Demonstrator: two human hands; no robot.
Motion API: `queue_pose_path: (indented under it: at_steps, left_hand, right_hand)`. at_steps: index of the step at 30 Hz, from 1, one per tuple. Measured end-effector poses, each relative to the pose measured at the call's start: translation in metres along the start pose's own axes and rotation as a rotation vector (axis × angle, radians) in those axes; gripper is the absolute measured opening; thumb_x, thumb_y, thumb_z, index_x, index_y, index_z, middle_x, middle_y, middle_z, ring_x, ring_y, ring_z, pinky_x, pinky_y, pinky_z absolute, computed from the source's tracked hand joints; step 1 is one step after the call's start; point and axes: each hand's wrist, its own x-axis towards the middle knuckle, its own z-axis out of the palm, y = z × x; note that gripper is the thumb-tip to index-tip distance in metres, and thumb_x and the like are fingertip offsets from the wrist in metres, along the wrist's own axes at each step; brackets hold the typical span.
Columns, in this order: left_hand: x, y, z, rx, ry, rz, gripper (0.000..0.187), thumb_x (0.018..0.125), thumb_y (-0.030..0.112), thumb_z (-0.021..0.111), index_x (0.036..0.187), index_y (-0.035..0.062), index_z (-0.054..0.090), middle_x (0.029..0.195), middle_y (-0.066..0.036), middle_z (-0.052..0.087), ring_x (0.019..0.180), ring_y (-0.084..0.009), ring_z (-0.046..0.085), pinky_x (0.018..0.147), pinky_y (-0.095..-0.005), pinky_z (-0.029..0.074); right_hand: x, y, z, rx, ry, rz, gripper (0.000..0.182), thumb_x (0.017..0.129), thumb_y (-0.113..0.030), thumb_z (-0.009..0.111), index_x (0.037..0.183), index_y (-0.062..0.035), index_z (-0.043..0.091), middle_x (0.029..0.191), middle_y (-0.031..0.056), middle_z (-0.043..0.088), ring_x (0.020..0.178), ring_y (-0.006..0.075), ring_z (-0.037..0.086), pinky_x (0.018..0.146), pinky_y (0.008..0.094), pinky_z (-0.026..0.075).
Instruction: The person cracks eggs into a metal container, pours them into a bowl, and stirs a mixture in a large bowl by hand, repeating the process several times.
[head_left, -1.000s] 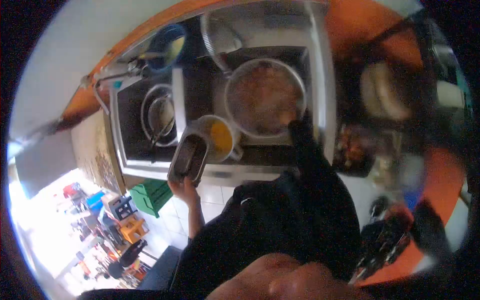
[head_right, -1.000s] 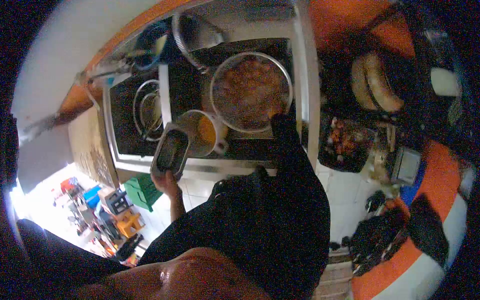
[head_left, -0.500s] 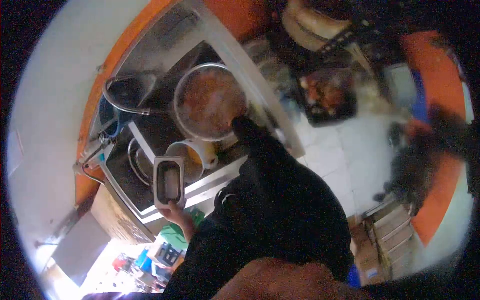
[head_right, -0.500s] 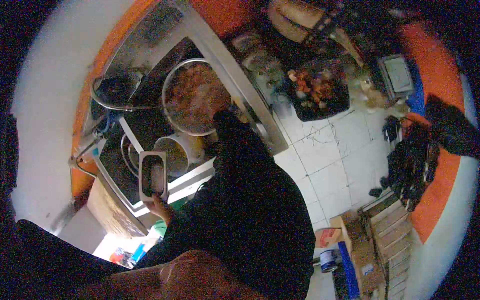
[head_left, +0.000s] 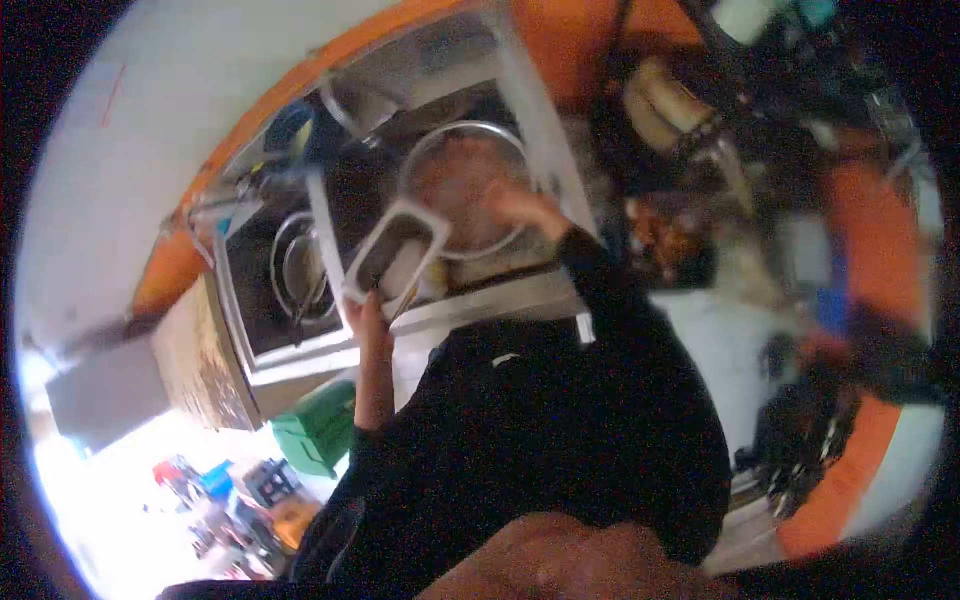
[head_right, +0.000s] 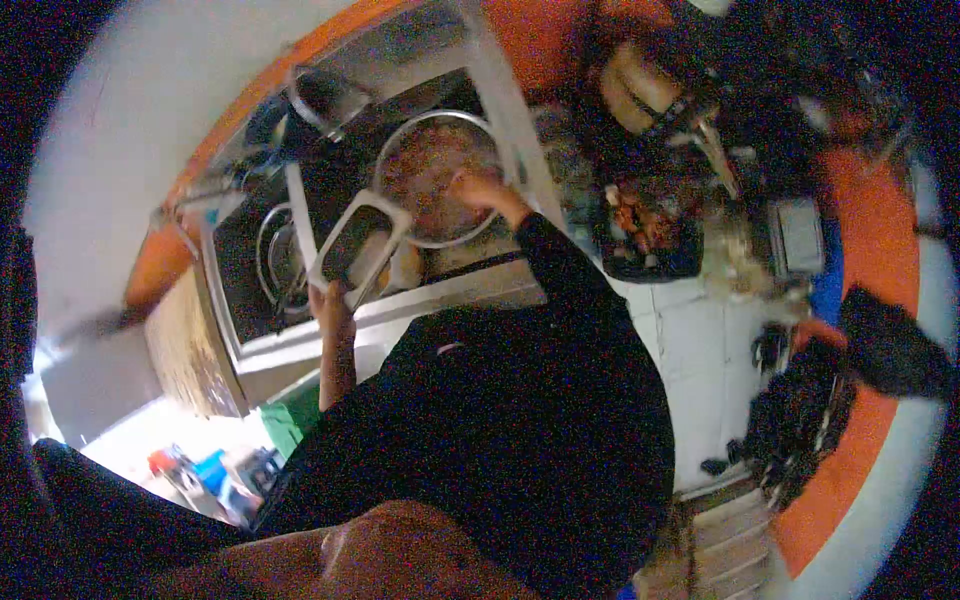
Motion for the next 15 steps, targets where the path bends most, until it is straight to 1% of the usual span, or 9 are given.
queue_pose_path:
  at_steps: [1,3,4,6,7,9,10,12,15]
  left_hand:
    - [-0.004,0.004,0.008,-0.089,-0.082,0.009,0.042,0.08,-0.006,0.05,0.12,0.0038,0.043,0.108,-0.011,0.054,0.097,-0.0206,0.055,0.084,-0.032,0.045]
    - [-0.005,0.0,0.013,-0.153,-0.092,-0.022,0.046,0.079,-0.006,0.05,0.122,0.0036,0.042,0.109,-0.009,0.054,0.098,-0.0203,0.054,0.085,-0.0311,0.045]
    - [-0.004,0.0,0.017,-0.132,-0.098,-0.03,0.046,0.078,-0.006,0.05,0.122,0.0035,0.042,0.109,-0.009,0.054,0.098,-0.0201,0.054,0.085,-0.0308,0.045]
    - [-0.002,0.002,0.022,-0.143,-0.156,-0.025,0.045,0.077,-0.007,0.049,0.12,0.0025,0.043,0.109,-0.009,0.054,0.099,-0.0198,0.054,0.085,-0.0307,0.045]
    - [-0.001,0.004,0.023,-0.163,-0.144,-0.022,0.045,0.077,-0.007,0.049,0.12,0.0025,0.043,0.109,-0.009,0.054,0.099,-0.0198,0.054,0.085,-0.0307,0.045]
    - [-0.002,0.013,0.028,-0.256,-0.289,-0.044,0.045,0.076,-0.008,0.049,0.119,0.0016,0.043,0.109,-0.009,0.054,0.099,-0.019,0.053,0.085,-0.0303,0.044]
    - [-0.007,0.019,0.031,-0.257,-0.294,0.021,0.046,0.075,-0.008,0.049,0.12,0.001,0.043,0.109,-0.009,0.054,0.097,-0.0182,0.054,0.082,-0.03,0.046]
    - [-0.003,0.01,0.028,-0.29,-0.266,0.062,0.046,0.075,-0.007,0.05,0.119,0.001,0.043,0.107,-0.009,0.055,0.095,-0.0176,0.054,0.079,-0.0296,0.046]
    - [-0.001,0.012,0.025,-0.29,-0.238,0.094,0.045,0.073,-0.006,0.052,0.118,0.0009,0.045,0.104,-0.008,0.056,0.091,-0.0165,0.055,0.076,-0.0291,0.047]
  right_hand:
    - [0.009,-0.014,-0.003,0.151,-0.044,0.219,0.035,0.08,-0.029,0.065,0.104,-0.0077,0.051,0.077,0.0121,0.062,0.059,0.0207,0.056,0.055,0.037,0.046]
    - [-0.017,-0.116,-0.022,0.139,0.23,0.043,0.03,0.082,-0.024,0.063,0.103,-0.0071,0.049,0.081,0.0111,0.061,0.065,0.0225,0.058,0.059,0.036,0.047]
    - [-0.025,-0.159,-0.026,0.125,0.2,0.028,0.03,0.082,-0.024,0.063,0.103,-0.0071,0.049,0.081,0.0111,0.061,0.065,0.0225,0.058,0.059,0.036,0.047]
    - [-0.037,-0.214,-0.025,-0.041,0.487,-0.322,0.033,0.083,-0.025,0.063,0.105,-0.0063,0.048,0.089,0.0118,0.061,0.073,0.0271,0.059,0.066,0.0383,0.047]
    - [-0.041,-0.218,-0.017,-0.053,0.468,-0.332,0.033,0.083,-0.025,0.063,0.105,-0.0063,0.048,0.089,0.0118,0.061,0.073,0.0271,0.059,0.066,0.0383,0.047]
    - [-0.046,-0.212,0.0,-0.476,0.2,-0.322,0.036,0.08,-0.026,0.065,0.105,-0.0059,0.049,0.092,0.0147,0.059,0.083,0.0337,0.058,0.072,0.0397,0.046]
    - [-0.047,-0.212,0.003,-0.451,0.084,-0.183,0.038,0.079,-0.027,0.067,0.105,-0.0057,0.048,0.095,0.0169,0.057,0.088,0.0378,0.055,0.075,0.0413,0.046]
    - [-0.048,-0.212,0.003,-0.476,0.104,-0.217,0.038,0.079,-0.027,0.066,0.106,-0.0062,0.048,0.095,0.0167,0.057,0.09,0.0372,0.055,0.076,0.041,0.045]
    - [-0.042,-0.245,0.003,-0.507,0.143,-0.284,0.038,0.079,-0.027,0.066,0.106,-0.0071,0.048,0.096,0.0164,0.057,0.092,0.0363,0.055,0.076,0.041,0.045]
